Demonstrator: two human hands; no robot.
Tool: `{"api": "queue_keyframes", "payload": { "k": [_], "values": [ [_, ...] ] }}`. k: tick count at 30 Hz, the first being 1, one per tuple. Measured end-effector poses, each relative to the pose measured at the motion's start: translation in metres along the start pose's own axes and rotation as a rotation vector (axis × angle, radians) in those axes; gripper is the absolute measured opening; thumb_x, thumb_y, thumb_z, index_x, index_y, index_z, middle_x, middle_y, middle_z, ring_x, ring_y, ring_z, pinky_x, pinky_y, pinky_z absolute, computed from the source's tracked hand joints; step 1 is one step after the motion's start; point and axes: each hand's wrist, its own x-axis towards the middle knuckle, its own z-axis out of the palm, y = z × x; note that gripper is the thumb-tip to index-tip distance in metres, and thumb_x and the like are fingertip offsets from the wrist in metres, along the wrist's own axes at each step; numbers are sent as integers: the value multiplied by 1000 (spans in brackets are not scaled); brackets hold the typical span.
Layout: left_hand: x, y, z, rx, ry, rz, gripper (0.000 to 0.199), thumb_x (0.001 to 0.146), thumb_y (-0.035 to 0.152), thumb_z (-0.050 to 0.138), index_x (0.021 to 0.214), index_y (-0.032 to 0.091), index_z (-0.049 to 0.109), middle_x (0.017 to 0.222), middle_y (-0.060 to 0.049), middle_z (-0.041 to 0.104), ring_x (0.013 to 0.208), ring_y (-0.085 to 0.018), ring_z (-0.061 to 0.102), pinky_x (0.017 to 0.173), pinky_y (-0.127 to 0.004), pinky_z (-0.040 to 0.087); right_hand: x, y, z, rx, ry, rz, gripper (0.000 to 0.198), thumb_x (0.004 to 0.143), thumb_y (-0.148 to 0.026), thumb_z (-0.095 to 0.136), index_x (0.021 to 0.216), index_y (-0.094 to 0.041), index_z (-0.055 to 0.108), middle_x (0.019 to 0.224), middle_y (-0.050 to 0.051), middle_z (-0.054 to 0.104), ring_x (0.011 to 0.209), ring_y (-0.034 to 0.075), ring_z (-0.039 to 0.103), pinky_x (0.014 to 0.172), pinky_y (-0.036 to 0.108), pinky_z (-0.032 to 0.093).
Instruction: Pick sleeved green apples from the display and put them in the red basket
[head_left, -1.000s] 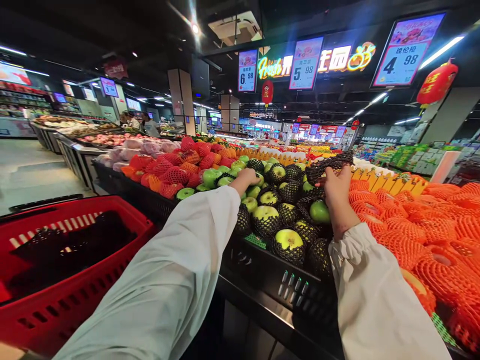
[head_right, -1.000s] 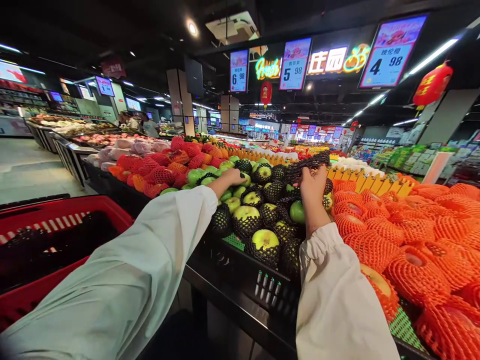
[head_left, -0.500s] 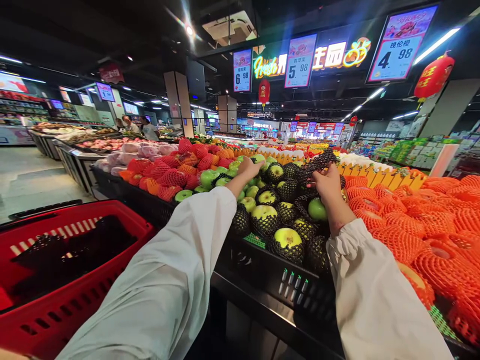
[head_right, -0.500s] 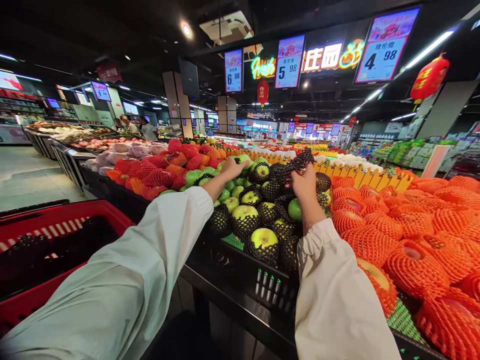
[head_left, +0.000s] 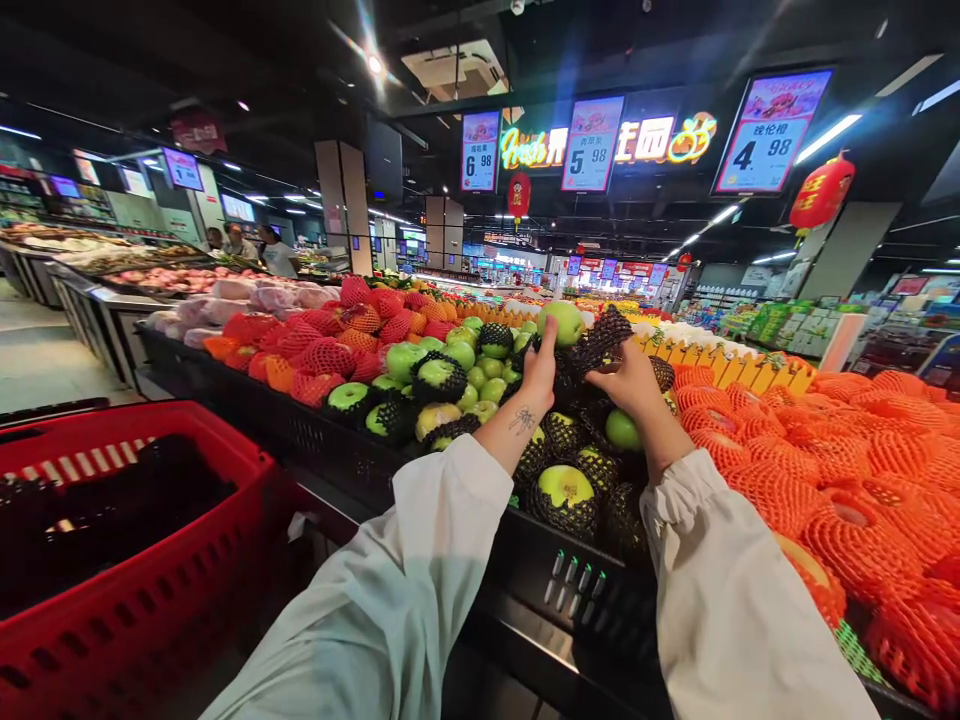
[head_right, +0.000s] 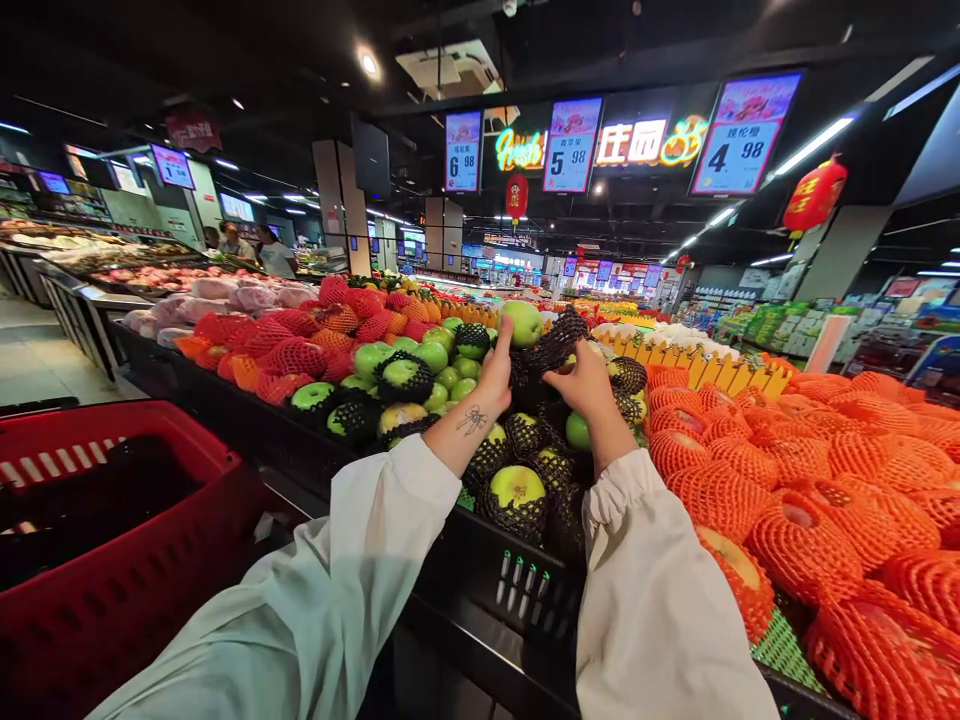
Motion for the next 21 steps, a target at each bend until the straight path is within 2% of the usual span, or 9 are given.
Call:
{"api": "queue_keyframes", "payload": {
  "k": [4, 8, 11, 14, 17, 21],
  "values": [
    [-5, 9, -1, -76, -67, -6, 69, 88, 71, 55, 130, 17, 61, 123, -13, 69, 121, -26, 63, 99, -39, 53, -2, -4, 3, -173, -57, -63, 31, 55, -8, 57, 83, -21, 64, 81, 5, 67, 77, 29, 62, 89, 49, 52],
    [-14, 12, 3, -102, -141, -38, 59, 86, 64, 66, 122, 17, 65, 119, -12, 71, 119, -27, 64, 102, -41, 52, -5, -10, 1, -284, -30, -125, 23, 60, -13, 60, 81, -22, 63, 79, 7, 68, 86, 33, 64, 95, 51, 50],
    [-18, 10, 4, -131, -190, -47, 55, 81, 59, 73, 116, 16, 67, 115, -12, 73, 115, -27, 67, 103, -42, 52, -7, -15, -2, -306, -27, -201, 23, 65, -20, 62, 87, -21, 66, 88, 9, 71, 98, 36, 65, 99, 51, 49],
    [-16, 6, 2, -131, -208, -72, 50, 76, 52, 80, 108, 15, 68, 114, -13, 73, 112, -27, 68, 104, -41, 51, -8, -15, -4, -255, -52, -256, 31, 65, -22, 64, 95, -20, 68, 99, 11, 72, 104, 35, 65, 104, 51, 46],
    [-13, 1, 0, -110, -187, -95, 48, 72, 48, 84, 103, 16, 69, 115, -13, 72, 113, -28, 68, 105, -41, 51, -6, -9, -3, -173, -47, -177, 42, 63, -23, 65, 105, -19, 68, 107, 10, 72, 100, 33, 67, 104, 51, 47],
    [-9, -6, -3, -82, -229, -82, 45, 73, 51, 82, 100, 15, 71, 113, -13, 73, 117, -30, 66, 107, -43, 48, -2, 1, -1, 20, -63, -44, 55, 59, -32, 75, 112, -18, 67, 110, 11, 72, 111, 34, 65, 106, 51, 47]
  ]
}}
